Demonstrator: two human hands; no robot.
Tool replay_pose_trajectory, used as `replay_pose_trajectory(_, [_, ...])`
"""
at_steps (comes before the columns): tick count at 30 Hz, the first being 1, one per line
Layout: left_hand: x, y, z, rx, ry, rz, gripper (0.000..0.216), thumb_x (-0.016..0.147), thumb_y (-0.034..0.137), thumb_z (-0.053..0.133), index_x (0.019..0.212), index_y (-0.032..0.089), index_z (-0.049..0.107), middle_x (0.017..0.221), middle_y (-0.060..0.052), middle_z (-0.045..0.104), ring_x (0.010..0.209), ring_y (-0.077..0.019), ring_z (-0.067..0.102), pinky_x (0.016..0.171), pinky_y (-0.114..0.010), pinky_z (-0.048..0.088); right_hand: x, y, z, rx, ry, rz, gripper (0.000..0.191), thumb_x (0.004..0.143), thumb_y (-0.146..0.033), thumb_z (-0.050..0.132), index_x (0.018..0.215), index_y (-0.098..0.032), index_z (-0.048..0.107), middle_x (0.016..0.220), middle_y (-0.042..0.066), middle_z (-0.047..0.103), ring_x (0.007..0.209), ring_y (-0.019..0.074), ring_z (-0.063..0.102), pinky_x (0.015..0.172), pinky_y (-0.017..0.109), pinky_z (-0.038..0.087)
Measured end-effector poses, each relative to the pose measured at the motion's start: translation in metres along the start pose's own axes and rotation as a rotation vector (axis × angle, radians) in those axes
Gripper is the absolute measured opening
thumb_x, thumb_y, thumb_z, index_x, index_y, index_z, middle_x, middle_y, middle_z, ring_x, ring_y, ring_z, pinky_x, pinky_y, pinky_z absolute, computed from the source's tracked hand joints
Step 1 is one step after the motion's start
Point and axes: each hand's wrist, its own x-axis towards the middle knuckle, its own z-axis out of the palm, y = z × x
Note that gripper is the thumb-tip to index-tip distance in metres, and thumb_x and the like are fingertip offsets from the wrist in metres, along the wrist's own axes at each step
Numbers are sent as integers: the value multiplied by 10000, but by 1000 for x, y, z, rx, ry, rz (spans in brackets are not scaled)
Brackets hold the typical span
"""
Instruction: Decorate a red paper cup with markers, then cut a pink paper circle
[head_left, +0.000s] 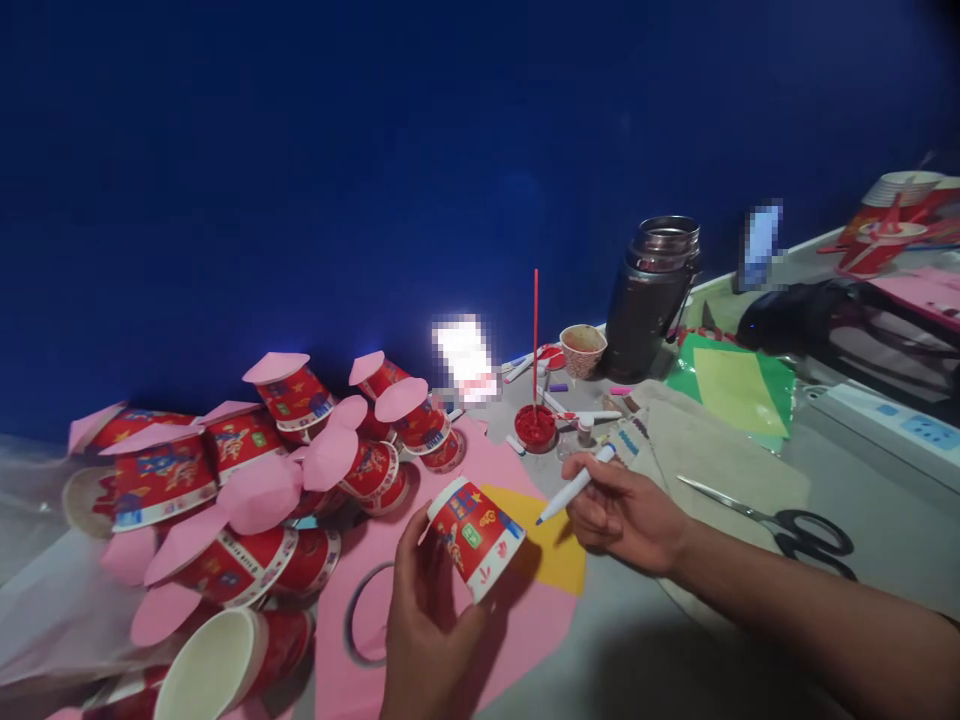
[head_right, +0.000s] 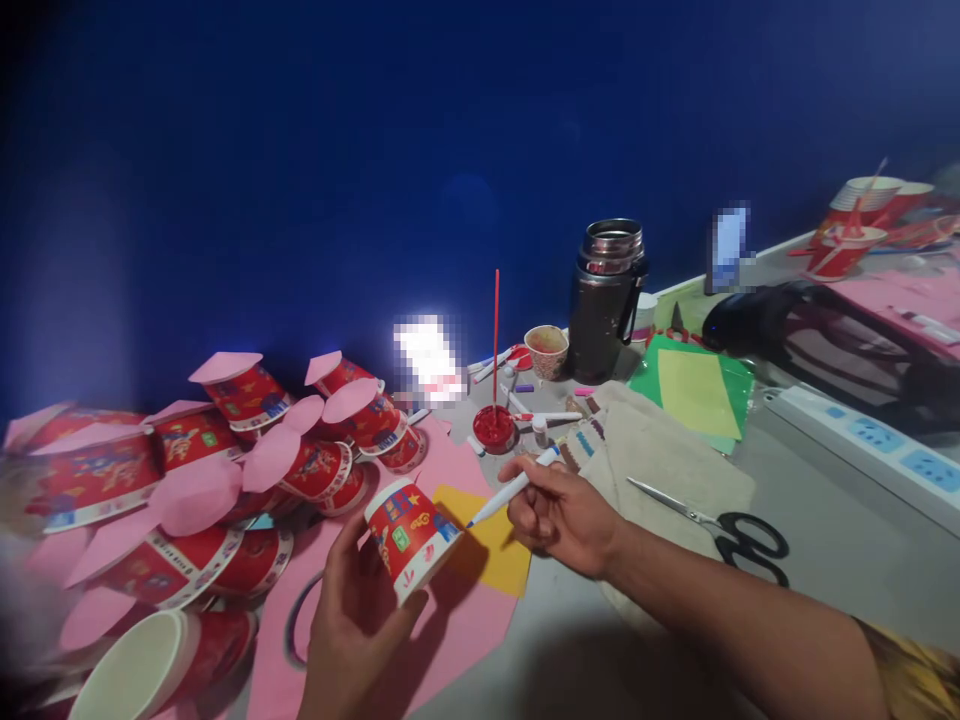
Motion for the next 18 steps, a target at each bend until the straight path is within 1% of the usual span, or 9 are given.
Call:
replay_pose_trajectory(2, [-1,2,3,56,15,68,889,676,273,954,1460,360,543,1534,-96,593,1423,-368,590,1064,-426,602,0,-2,-3,-10,-23,10,394,888,-596,803,928,-219,695,474,-95,449,436,79,195,466,217,205])
replay_pose_trajectory(4, [-1,7,9,84,-61,52,896,622,271,986,1405,334,555,1420,-112,648,1322,-375,650,982,-432,637,0,-4,-4,-59,-33,24,438,880,-632,791,856,-203,703,459,-95,389,451,86,212,476,221,208])
replay_pose_trajectory(5, [-1,9,11,95,-77,44,886,623,267,984,1392,331,550,1394,-110,652,1306,-369,655,978,-432,636,0,-4,-5,-88,-34,36,450,865,-632,800,822,-193,709,455,-91,372,460,92,235,480,226,216])
replay_pose_trajectory(6, [0,11,14,99,-49,68,865,626,275,977,1377,327,551,1386,-106,641,1299,-360,652,987,-427,629,0,-4,-5,-112,-30,46,444,849,-616,815,798,-186,714,453,-85,364,470,99,258,484,231,226])
replay_pose_trajectory(7, [0,13,16,96,31,129,835,628,288,963,1359,314,560,1386,-105,623,1288,-352,651,998,-422,621,0,-4,-6,-124,-22,52,423,834,-585,830,784,-181,717,455,-81,361,481,104,275,490,236,236])
replay_pose_trajectory(8, [1,14,17,122,50,160,809,639,269,941,1354,298,565,1417,-113,590,1307,-352,634,1028,-431,607,-1,-5,-6,-123,-12,57,395,824,-551,839,775,-180,715,462,-79,358,492,107,281,496,240,243])
replay_pose_trajectory(9, [2,14,16,171,19,171,801,637,225,920,1355,282,568,1445,-121,554,1329,-352,616,1072,-448,584,-1,-6,-7,-118,3,51,361,827,-520,833,777,-185,709,473,-80,347,503,108,273,502,242,242])
replay_pose_trajectory(13, [4,9,8,262,14,244,851,612,89,790,1412,261,558,1467,-125,521,1418,-359,532,1209,-505,478,1,-16,-6,-117,52,25,281,834,-439,806,759,-204,672,515,-76,317,524,117,211,498,250,201])
replay_pose_trajectory(18, [5,5,0,340,-44,240,939,655,65,738,1527,297,478,1600,-116,438,1471,-350,491,1258,-504,416,-1,-25,3,-55,81,-65,301,808,-414,806,701,-222,601,506,-86,252,516,119,185,487,251,182])
